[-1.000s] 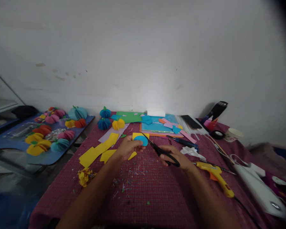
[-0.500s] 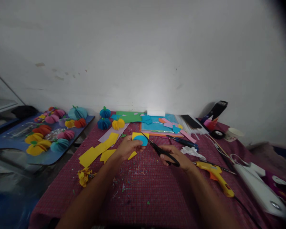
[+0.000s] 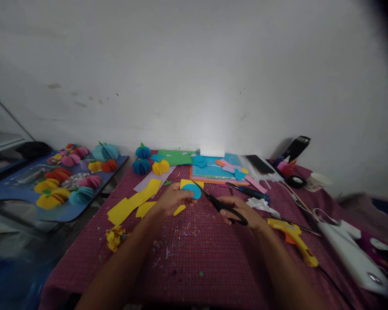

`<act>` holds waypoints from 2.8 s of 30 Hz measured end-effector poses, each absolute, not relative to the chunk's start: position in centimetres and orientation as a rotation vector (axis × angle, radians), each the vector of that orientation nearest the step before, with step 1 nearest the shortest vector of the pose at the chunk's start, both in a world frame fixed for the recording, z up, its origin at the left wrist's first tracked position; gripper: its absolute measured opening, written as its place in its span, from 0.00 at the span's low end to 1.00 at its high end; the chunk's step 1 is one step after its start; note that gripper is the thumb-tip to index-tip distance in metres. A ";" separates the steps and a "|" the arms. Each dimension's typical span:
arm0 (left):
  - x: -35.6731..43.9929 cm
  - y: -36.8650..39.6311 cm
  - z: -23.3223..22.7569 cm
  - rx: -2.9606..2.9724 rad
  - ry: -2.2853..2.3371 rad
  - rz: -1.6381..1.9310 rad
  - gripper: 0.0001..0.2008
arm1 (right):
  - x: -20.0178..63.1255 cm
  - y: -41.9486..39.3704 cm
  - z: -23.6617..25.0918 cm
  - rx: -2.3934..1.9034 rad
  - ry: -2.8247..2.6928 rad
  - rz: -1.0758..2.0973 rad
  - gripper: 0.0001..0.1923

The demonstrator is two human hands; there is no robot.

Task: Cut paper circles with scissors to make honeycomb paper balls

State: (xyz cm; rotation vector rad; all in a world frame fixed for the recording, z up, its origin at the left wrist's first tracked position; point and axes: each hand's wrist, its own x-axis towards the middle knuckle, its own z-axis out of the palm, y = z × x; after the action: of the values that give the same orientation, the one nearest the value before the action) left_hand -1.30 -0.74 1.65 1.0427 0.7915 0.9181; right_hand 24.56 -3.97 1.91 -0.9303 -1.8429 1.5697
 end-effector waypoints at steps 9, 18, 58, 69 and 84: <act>-1.3 -0.6 1.2 1.051 0.757 0.921 0.12 | 24.4 -3.8 1.3 -0.895 -1.855 1.564 0.20; -1.4 -0.6 1.3 1.066 0.771 0.901 0.10 | 24.5 -3.9 1.8 -0.906 -1.868 1.559 0.20; -1.8 -0.7 1.3 1.077 0.758 0.838 0.12 | 24.6 -3.9 1.6 -0.907 -1.893 1.604 0.21; -1.8 -0.6 1.4 1.074 0.763 0.841 0.13 | 24.6 -3.8 1.5 -0.896 -1.894 1.593 0.19; -1.9 -0.8 1.7 1.097 0.771 0.807 0.12 | 24.8 -4.0 1.9 -0.929 -1.876 1.613 0.21</act>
State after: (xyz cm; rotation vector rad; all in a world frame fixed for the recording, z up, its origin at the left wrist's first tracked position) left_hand -1.94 -0.76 1.68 1.0966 0.7706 0.8075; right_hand 24.75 -3.97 1.88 -0.9290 -1.8761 1.6130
